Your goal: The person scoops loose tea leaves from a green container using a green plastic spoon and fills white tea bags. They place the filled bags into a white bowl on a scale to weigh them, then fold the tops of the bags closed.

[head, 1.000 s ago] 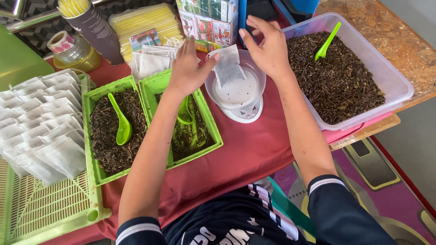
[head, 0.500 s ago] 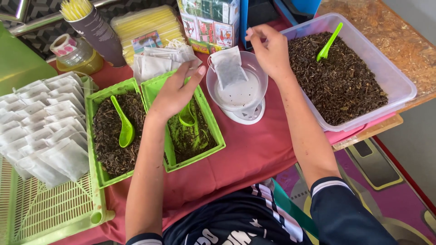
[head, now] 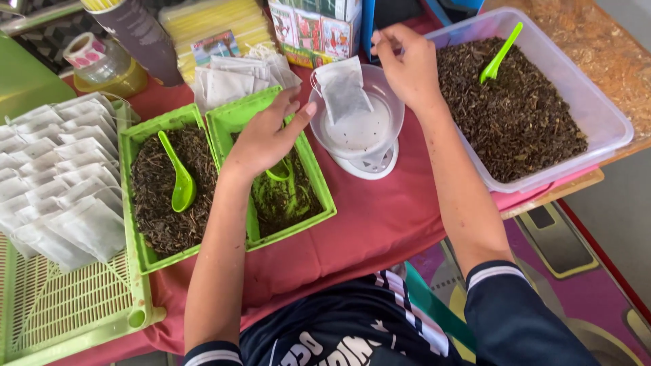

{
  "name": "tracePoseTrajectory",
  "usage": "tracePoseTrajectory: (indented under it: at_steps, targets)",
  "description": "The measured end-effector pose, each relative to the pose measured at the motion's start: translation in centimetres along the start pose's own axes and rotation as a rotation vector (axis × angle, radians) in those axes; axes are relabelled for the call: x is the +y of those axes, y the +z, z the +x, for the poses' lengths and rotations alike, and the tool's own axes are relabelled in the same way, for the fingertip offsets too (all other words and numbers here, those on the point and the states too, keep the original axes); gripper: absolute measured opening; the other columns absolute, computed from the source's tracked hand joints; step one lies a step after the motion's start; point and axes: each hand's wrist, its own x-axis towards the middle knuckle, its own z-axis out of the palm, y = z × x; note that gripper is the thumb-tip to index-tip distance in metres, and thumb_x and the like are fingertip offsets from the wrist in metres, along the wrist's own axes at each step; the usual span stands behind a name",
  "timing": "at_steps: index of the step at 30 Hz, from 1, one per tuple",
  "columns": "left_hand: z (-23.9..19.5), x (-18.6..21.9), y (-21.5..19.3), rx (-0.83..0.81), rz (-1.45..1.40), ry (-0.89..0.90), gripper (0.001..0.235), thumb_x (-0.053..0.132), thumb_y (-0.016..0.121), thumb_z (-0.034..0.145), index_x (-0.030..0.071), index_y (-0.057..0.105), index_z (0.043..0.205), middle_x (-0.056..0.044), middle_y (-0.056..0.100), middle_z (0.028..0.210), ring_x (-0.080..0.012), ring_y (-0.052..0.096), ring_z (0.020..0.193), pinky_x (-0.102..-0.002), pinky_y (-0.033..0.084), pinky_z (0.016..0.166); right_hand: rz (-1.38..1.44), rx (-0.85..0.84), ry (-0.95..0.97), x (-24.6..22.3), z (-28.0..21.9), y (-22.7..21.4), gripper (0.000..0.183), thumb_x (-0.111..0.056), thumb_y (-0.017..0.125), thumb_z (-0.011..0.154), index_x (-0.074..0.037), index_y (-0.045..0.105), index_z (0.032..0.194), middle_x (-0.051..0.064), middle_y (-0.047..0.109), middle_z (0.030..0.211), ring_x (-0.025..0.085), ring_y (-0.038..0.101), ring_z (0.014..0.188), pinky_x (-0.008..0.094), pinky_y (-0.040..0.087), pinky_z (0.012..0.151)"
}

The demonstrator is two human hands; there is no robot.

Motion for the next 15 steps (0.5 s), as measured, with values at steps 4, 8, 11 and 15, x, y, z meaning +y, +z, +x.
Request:
tracePoseTrajectory:
  at_steps: [4,8,11,15]
  targets:
    - [-0.3,0.8,-0.1,-0.02,-0.056,0.006,0.081,0.063,0.038,0.093,0.013,0.032,0.157,-0.018,0.051,0.153,-0.029,0.046,0.145,-0.048,0.04,0.109,-0.014,0.016,-0.027,-0.3,0.4,-0.2,0.015,-0.014,0.061,0.104,-0.007,0.072,0.097,0.002,0.078,0.087,0.011,0.073,0.084,0.027,0.058,0.069]
    - [-0.4,0.7,0.3,-0.024,-0.029,-0.014,0.08,0.062,0.036,0.094,0.013,0.032,0.156,-0.014,0.054,0.152,-0.0324,0.05,0.141,-0.05,0.037,0.11,0.018,-0.01,0.027,0.2,-0.1,0.2,0.017,-0.017,0.061,0.104,-0.008,0.072,0.094,0.002,0.078,0.085,0.01,0.072,0.081,0.028,0.058,0.072]
    - [-0.1,0.6,0.1,-0.016,-0.042,-0.01,0.079,0.062,0.036,0.093,0.014,0.033,0.155,-0.01,0.057,0.151,-0.0308,0.052,0.14,-0.048,0.036,0.11,0.021,-0.017,0.03,0.4,0.3,0.4,0.019,-0.02,0.062,0.105,-0.009,0.071,0.092,0.002,0.078,0.084,0.01,0.071,0.079,0.028,0.057,0.071]
    - [0.1,-0.2,0.4,0.005,-0.083,0.027,0.078,0.061,0.039,0.093,0.013,0.036,0.154,-0.008,0.062,0.146,-0.0251,0.054,0.139,-0.041,0.035,0.11,0.019,-0.046,0.064,0.4,0.1,0.6,0.02,-0.021,0.063,0.105,-0.01,0.071,0.091,0.001,0.078,0.084,0.009,0.071,0.08,0.027,0.055,0.072]
